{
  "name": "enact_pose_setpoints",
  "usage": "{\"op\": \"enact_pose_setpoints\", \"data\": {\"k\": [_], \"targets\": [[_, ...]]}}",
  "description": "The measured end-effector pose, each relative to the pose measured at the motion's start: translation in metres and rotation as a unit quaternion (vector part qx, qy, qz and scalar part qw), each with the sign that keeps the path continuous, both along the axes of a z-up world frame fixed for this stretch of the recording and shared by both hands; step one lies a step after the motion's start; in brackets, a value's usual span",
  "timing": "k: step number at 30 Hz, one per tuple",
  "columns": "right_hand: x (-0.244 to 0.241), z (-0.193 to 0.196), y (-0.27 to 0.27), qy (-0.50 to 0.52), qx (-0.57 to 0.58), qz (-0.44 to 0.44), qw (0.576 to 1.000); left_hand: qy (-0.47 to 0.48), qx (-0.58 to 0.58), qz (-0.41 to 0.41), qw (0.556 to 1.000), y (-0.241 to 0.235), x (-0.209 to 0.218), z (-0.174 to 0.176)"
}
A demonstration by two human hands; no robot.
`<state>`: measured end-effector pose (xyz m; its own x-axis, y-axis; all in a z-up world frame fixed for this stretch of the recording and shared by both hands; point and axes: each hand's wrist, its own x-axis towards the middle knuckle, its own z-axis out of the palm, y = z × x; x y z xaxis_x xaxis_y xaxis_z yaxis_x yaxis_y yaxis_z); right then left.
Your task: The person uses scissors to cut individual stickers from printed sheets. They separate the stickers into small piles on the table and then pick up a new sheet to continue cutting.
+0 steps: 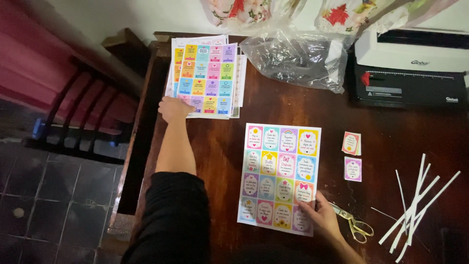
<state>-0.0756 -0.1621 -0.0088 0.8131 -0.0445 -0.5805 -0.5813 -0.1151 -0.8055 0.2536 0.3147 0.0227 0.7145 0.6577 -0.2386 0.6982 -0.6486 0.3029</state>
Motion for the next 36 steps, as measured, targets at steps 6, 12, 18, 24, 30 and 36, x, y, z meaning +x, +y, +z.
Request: {"op": "enact_pose_setpoints", "data": {"k": [6, 12, 18, 24, 30, 36], "targets": [[0.001, -0.029, -0.011, -0.018, -0.012, 0.045, 0.999, -0.287, -0.125, -0.083, 0.946, 0.067, 0.002, -0.101], [0.056, -0.004, 0.064, -0.062, 0.11, 0.019, 0.992, -0.292, -0.183, 0.115, 0.932, 0.091, -0.212, 0.103], [0.201, -0.03, 0.155, -0.17, 0.074, 0.081, 0.979, -0.42, -0.337, 0.171, 0.825, 0.169, -0.381, 0.063], [0.273, 0.022, 0.213, -0.172, -0.054, 0.067, 0.981, -0.361, -0.347, 0.225, 0.836, 0.139, -0.421, 0.08], [0.171, 0.054, 0.182, -0.106, -0.048, 0.217, 0.969, -0.329, -0.433, 0.209, 0.812, 0.105, -0.416, 0.048], [0.048, 0.079, 0.127, -0.037, 0.252, 0.218, 0.942, -0.368, -0.507, 0.048, 0.778, -0.002, -0.365, 0.0]]}}
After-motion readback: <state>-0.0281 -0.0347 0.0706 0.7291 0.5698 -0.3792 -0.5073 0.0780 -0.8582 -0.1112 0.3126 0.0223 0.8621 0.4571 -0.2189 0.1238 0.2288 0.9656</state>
